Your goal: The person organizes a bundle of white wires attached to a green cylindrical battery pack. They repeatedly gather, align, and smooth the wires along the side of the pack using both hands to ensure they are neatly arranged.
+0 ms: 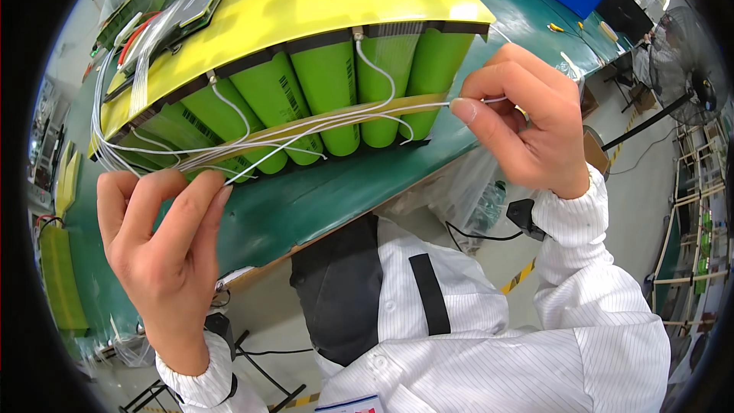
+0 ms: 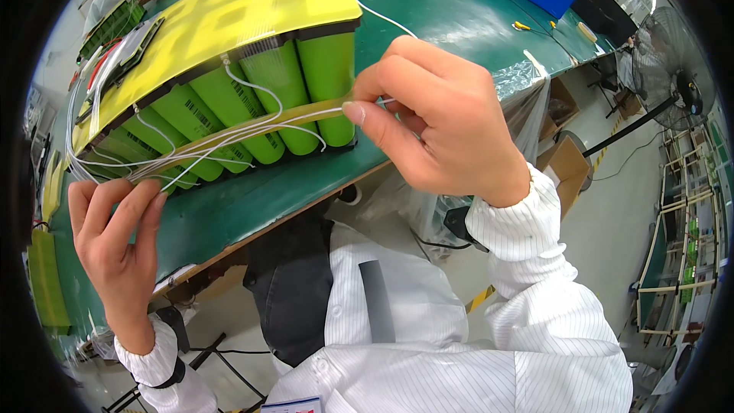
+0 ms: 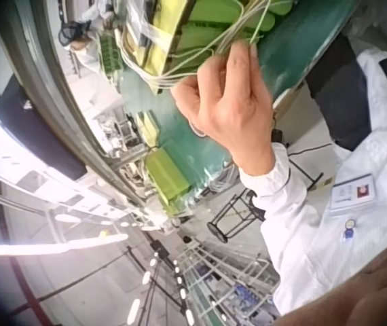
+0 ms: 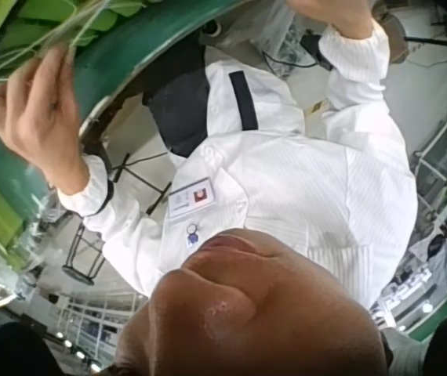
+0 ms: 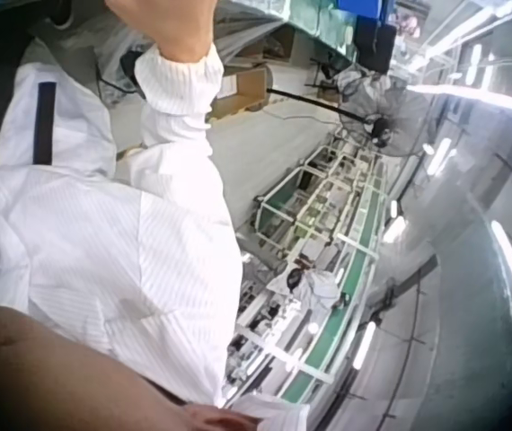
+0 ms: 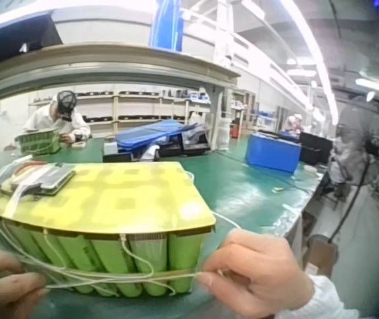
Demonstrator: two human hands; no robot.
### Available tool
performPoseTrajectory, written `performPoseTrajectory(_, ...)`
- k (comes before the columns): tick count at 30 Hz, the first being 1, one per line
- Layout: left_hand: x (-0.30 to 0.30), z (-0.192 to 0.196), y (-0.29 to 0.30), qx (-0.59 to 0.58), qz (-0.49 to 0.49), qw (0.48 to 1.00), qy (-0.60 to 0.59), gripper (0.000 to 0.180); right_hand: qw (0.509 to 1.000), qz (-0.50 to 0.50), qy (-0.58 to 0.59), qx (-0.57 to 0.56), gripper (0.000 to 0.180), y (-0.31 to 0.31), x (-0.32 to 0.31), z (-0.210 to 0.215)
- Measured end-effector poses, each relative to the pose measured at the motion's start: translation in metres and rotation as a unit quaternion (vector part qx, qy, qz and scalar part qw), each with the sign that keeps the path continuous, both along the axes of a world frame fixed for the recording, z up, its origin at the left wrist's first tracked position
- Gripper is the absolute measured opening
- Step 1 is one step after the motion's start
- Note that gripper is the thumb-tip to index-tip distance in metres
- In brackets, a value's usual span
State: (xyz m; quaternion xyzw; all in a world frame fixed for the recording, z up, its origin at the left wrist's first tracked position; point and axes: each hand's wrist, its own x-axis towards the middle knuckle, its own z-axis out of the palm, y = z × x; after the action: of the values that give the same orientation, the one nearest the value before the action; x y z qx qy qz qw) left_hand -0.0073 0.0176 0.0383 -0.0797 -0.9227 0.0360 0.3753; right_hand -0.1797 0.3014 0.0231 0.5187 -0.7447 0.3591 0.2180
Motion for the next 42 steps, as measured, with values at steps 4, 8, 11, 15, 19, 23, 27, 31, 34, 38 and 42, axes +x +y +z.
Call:
performPoseTrajectory(4, 0.006, 0.001, 0.0, 0.016, -0.011, 1.0, -0.013, 0.022, 1.0, 0.003, -0.004, -0.016, 0.01, 0.002, -0.003, 0.001)
performPoseTrajectory(8, 0.009, 0.0, -0.003, 0.014, -0.019, 0.999, -0.022, 0.022, 1.0, 0.006, 0.002, -0.01, 0.01, 0.002, -0.002, 0.002)
performPoseTrajectory(11, 0.012, 0.005, -0.005, 0.009, -0.025, 0.999, -0.042, 0.021, 0.999, 0.009, -0.001, -0.031, 0.01, 0.001, -0.002, 0.0)
performPoseTrajectory(15, 0.014, 0.011, -0.005, 0.019, -0.047, 0.997, -0.049, 0.019, 0.999, 0.019, -0.03, -0.022, 0.012, -0.001, 0.004, 0.002)
performPoseTrajectory(19, 0.008, -0.001, -0.003, 0.096, 0.004, 0.995, 0.038, 0.023, 0.997, 0.0, -0.004, 0.079, 0.013, 0.003, 0.012, 0.01)
performPoseTrajectory(23, -0.005, 0.0, 0.0, 0.073, -0.011, 0.993, 0.091, 0.031, 0.998, 0.016, 0.051, 0.034, 0.015, 0.0, 0.008, 0.002)
performPoseTrajectory(27, -0.007, -0.002, -0.003, 0.042, 0.019, 0.998, 0.05, 0.035, 0.999, -0.007, 0.004, 0.037, 0.015, -0.004, 0.02, 0.005)
performPoseTrajectory(31, -0.009, -0.001, -0.006, 0.027, -0.001, 0.998, 0.05, 0.029, 0.999, -0.009, 0.031, 0.04, 0.014, -0.007, 0.021, 0.005)
performPoseTrajectory(34, -0.005, 0.002, -0.007, 0.018, -0.008, 0.999, 0.037, 0.025, 0.999, -0.003, 0.032, 0.026, 0.015, -0.013, 0.019, 0.0)
performPoseTrajectory(38, -0.004, -0.006, -0.014, 0.025, -0.003, 0.998, 0.05, 0.022, 1.0, -0.015, -0.006, -0.022, 0.015, -0.022, 0.02, -0.008)
performPoseTrajectory(42, -0.005, -0.012, -0.017, 0.039, -0.002, 0.997, 0.068, 0.022, 0.992, -0.015, 0.004, -0.123, 0.015, -0.029, 0.012, -0.019)
